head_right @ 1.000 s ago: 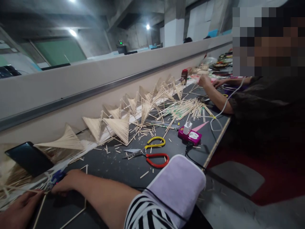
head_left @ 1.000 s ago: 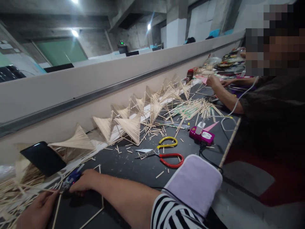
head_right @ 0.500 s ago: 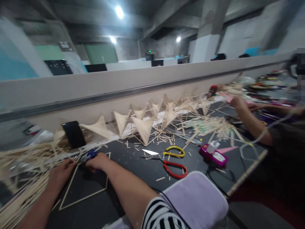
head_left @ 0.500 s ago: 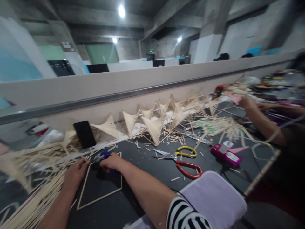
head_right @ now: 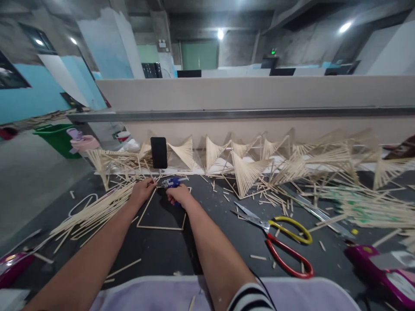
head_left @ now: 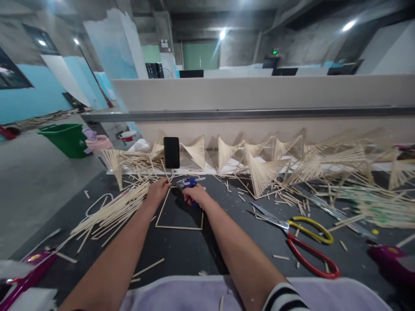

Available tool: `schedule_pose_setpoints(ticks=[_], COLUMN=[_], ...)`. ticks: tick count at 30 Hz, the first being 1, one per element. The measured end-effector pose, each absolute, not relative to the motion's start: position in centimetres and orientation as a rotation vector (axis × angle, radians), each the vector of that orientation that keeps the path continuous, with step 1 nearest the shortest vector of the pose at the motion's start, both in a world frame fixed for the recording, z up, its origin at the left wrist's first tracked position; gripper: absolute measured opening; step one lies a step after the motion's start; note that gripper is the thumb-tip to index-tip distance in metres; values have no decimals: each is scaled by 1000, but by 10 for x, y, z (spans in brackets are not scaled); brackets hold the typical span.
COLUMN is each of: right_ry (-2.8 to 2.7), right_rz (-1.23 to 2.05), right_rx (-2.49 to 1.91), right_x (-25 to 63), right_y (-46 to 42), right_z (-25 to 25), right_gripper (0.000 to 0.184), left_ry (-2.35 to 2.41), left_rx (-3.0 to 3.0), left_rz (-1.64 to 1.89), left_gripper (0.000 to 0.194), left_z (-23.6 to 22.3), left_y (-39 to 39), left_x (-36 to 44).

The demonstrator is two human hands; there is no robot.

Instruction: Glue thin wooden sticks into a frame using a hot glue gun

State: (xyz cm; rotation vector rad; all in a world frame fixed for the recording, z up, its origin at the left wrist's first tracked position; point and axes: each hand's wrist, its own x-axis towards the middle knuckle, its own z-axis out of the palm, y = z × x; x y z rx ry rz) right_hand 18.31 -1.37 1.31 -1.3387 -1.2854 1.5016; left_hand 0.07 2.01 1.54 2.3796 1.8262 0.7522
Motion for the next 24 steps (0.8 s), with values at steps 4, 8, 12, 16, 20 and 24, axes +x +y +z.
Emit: schedule_pose_setpoints(ticks=[4, 8, 12, 16, 20, 24], right_ry=[-1292, -1297, -1296, -1293, -1299, -1305], right_rz=[1495, 1490, 1484, 1488, 1487, 1483], right_rx=[-1335, -1339, -1345, -1355, -1355, -1361], right_x=[183, 183, 183, 182, 183, 182], right_y=[-14, -14, -14, -14, -15, -16], right_z=[13, 13, 12, 13, 15, 16], right_gripper=[12, 13, 13, 12, 12, 11], left_ry=[1838, 1834, 1822, 1826, 1826, 1847], left_rx=[2381, 2395, 2415, 2419, 2422, 2414], left_rz=[763, 763, 756, 755, 756, 747], left_gripper=[22, 22, 22, 24, 24, 22], left_z=[15, 17, 19, 18, 17, 16], left_y=[18, 16, 14, 13, 14, 14], left_x=[2, 3, 4, 4, 4, 5])
